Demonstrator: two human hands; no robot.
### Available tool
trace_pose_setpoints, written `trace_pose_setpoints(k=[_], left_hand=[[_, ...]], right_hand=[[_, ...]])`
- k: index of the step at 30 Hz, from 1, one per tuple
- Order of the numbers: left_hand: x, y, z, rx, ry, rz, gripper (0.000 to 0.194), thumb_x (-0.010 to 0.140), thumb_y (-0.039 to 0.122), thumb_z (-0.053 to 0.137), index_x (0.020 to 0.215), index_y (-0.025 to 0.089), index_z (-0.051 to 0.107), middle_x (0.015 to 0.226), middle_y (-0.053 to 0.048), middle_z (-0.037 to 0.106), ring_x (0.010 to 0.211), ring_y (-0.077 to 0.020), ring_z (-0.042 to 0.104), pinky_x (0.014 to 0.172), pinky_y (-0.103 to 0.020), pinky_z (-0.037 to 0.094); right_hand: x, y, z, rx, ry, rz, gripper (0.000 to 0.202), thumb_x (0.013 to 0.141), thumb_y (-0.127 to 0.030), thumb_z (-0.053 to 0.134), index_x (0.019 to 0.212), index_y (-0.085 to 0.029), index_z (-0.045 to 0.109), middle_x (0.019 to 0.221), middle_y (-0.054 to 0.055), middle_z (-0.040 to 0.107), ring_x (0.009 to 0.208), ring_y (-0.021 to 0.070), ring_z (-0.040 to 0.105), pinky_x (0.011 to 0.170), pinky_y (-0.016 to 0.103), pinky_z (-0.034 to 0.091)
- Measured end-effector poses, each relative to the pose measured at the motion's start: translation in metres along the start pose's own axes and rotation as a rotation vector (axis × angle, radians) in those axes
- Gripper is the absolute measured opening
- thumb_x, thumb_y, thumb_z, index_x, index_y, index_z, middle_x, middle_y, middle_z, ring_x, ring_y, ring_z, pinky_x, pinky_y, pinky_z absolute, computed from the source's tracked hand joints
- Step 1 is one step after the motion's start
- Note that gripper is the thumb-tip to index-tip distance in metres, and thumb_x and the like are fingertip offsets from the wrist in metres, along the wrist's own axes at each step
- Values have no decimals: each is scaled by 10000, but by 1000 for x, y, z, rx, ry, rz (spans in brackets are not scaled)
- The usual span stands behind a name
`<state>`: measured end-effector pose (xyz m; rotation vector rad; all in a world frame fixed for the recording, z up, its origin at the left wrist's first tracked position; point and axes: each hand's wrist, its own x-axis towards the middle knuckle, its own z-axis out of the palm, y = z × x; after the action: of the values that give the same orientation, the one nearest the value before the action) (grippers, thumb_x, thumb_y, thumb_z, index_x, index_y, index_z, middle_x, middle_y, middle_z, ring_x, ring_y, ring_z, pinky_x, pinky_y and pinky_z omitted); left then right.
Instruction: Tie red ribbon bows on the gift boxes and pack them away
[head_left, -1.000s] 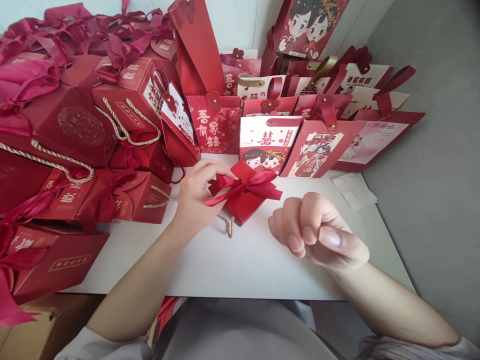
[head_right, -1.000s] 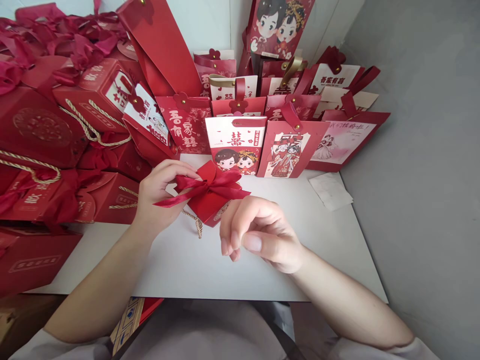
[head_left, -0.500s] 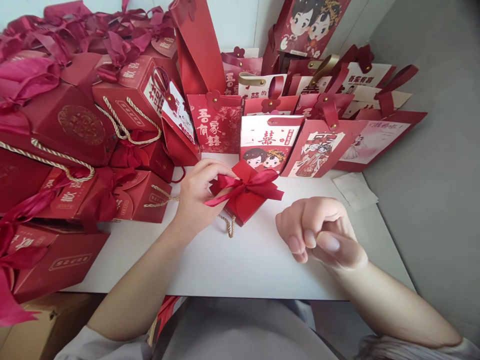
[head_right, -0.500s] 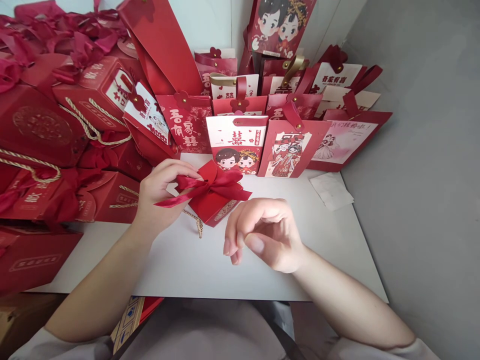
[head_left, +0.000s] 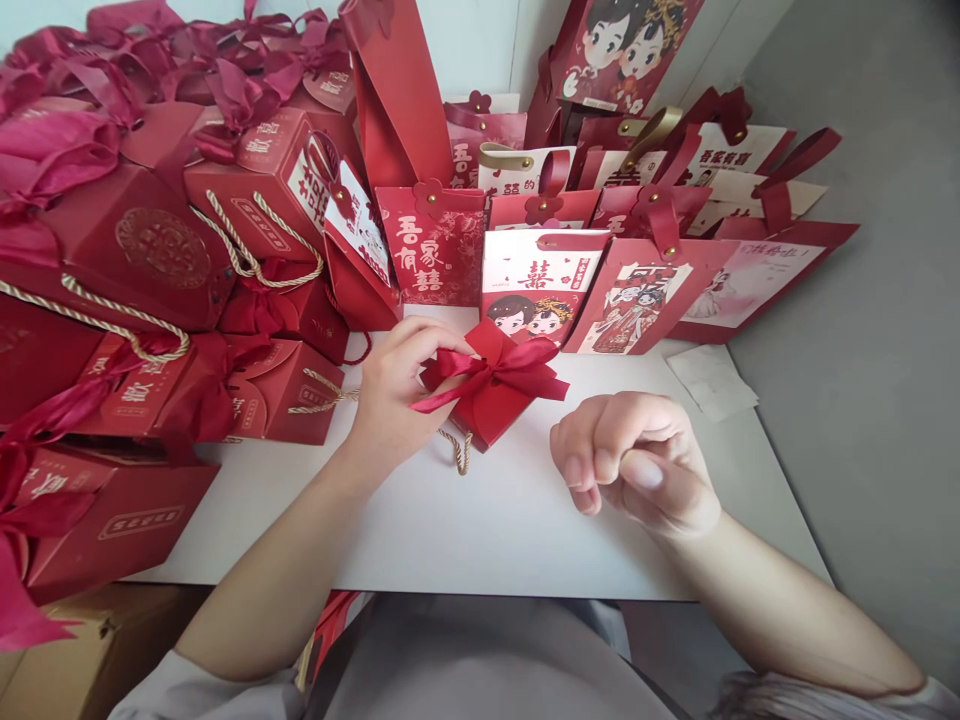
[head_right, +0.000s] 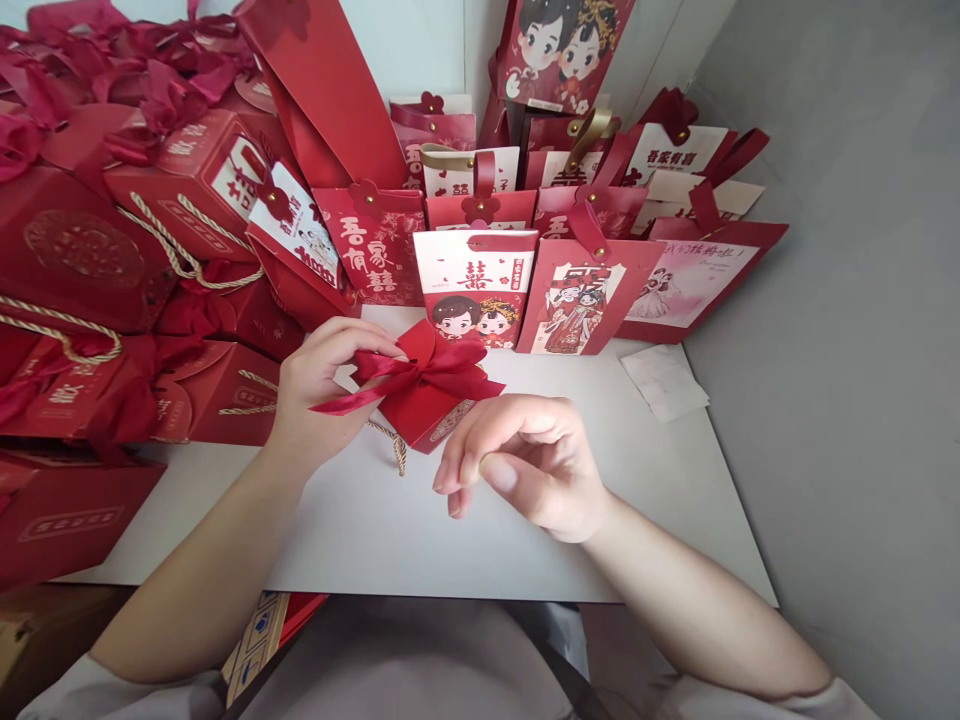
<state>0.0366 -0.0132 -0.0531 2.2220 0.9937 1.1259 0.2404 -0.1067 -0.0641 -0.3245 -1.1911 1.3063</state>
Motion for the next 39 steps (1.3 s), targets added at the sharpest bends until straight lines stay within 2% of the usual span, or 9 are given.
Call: trace_pose_setpoints(k=[8, 18, 24, 29, 35, 39], left_hand=[[0, -1, 0, -13, -3, 9, 220, 787, 10, 685, 888, 202, 723, 963, -38, 689, 854, -149, 663, 713, -257, 531], [-1, 0, 0, -2, -9, 8, 200, 797, 36, 686, 892, 208, 722, 973, -40, 691, 869, -160, 671, 719, -266, 538], [-1, -1, 0, -6, -13, 19, 190, 808, 45, 684, 902, 206, 725, 973, -38, 684, 864, -156, 667, 719, -269, 534], [-1, -1, 0, -5, -15, 26, 204, 795, 31, 686, 899, 203, 721, 974, -36, 689, 881, -161, 676, 733, -271, 536], [-1, -2, 0, -1, -21, 19, 198, 803, 41, 691, 901, 209, 723, 981, -36, 689, 881, -162, 675, 732, -272, 535], [-1, -2, 0, -5, -23, 23, 200, 799, 38, 696, 909, 203, 722, 983, -37, 688, 888, -159, 675, 735, -265, 534]], right_hand=[[4, -3, 5, 0, 3, -8, 114, 965, -221, 578, 941, -189, 684, 846, 47, 697, 580, 119, 636, 549, 282, 557], [9, -7, 10, -53, 27, -17, 140, 960, -233, 594, 836, -200, 650, 731, 17, 674, 461, 94, 554, 451, 249, 485], [8, -6, 9, -46, 33, 3, 137, 959, -235, 606, 833, -203, 651, 735, 11, 677, 471, 90, 576, 458, 239, 503], [5, -6, 8, 5, 4, 7, 116, 960, -186, 589, 873, -176, 666, 771, 27, 680, 528, 97, 630, 521, 252, 550], [4, -5, 9, -40, -5, -36, 114, 959, -169, 582, 910, -179, 684, 817, 40, 690, 555, 100, 646, 529, 252, 555], [4, -8, 10, -95, 13, -53, 195, 947, -83, 550, 889, -190, 703, 739, 22, 659, 563, 101, 624, 559, 257, 545]])
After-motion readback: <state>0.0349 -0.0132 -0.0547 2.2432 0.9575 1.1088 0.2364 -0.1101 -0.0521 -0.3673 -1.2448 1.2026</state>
